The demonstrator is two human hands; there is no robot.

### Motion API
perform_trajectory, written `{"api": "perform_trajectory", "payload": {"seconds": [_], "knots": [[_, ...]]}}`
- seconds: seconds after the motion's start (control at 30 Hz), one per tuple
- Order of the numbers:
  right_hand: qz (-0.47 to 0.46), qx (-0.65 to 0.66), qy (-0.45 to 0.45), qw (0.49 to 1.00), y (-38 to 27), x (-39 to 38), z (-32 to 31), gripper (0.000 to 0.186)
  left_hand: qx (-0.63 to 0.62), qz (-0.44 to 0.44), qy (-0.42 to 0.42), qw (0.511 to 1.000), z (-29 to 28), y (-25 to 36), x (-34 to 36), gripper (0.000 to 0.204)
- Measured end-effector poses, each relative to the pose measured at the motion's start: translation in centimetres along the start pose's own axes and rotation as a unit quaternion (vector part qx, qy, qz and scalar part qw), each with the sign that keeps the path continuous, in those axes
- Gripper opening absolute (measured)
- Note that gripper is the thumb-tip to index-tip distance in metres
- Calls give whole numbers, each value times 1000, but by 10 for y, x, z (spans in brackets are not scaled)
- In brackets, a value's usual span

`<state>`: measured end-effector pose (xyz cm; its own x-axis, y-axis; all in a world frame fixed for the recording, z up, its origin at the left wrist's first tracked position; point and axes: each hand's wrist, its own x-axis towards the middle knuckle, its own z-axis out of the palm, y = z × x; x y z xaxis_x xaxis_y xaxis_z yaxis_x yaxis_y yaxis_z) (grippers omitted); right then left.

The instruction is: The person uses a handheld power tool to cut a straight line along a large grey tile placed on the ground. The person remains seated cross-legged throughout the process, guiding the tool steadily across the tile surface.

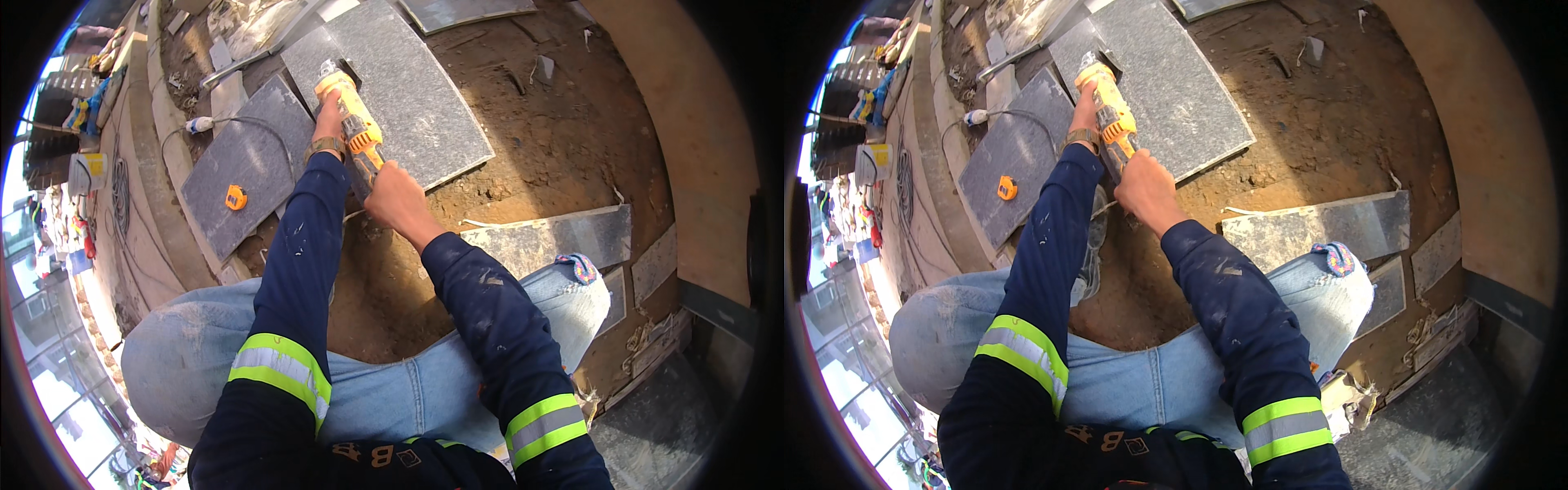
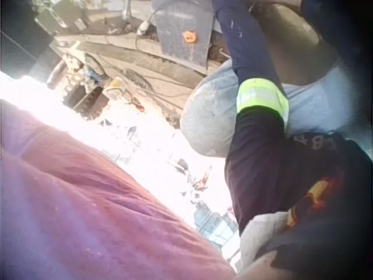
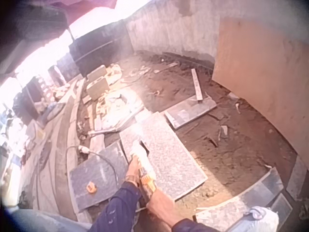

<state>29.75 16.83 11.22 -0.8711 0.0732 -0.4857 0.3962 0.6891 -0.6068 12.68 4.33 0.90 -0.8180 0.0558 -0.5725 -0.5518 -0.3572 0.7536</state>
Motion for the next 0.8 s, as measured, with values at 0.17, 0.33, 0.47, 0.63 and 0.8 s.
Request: {"api": "perform_trajectory", "payload": {"seconds": [0.17, 0.33, 0.47, 0.63, 0.8], "knots": [[9, -4, -15, 1000, 1, 5, 1, 40, 16, 12, 9, 1000, 0, -4, 6, 45], [7, -2, -16, 1000, -1, 7, -1, 39, 16, 20, 3, 1000, -3, -4, 13, 44], [9, 4, -20, 1000, -4, 11, -1, 40, 9, 16, -12, 1000, -8, -2, 22, 42], [9, 2, -18, 1000, -1, 13, -1, 38, 6, 5, -1, 1000, -2, -3, 19, 41], [-12, 16, -6, 1000, -3, 7, 0, 35, 13, 12, 18, 1000, -6, -4, 18, 41]]}}
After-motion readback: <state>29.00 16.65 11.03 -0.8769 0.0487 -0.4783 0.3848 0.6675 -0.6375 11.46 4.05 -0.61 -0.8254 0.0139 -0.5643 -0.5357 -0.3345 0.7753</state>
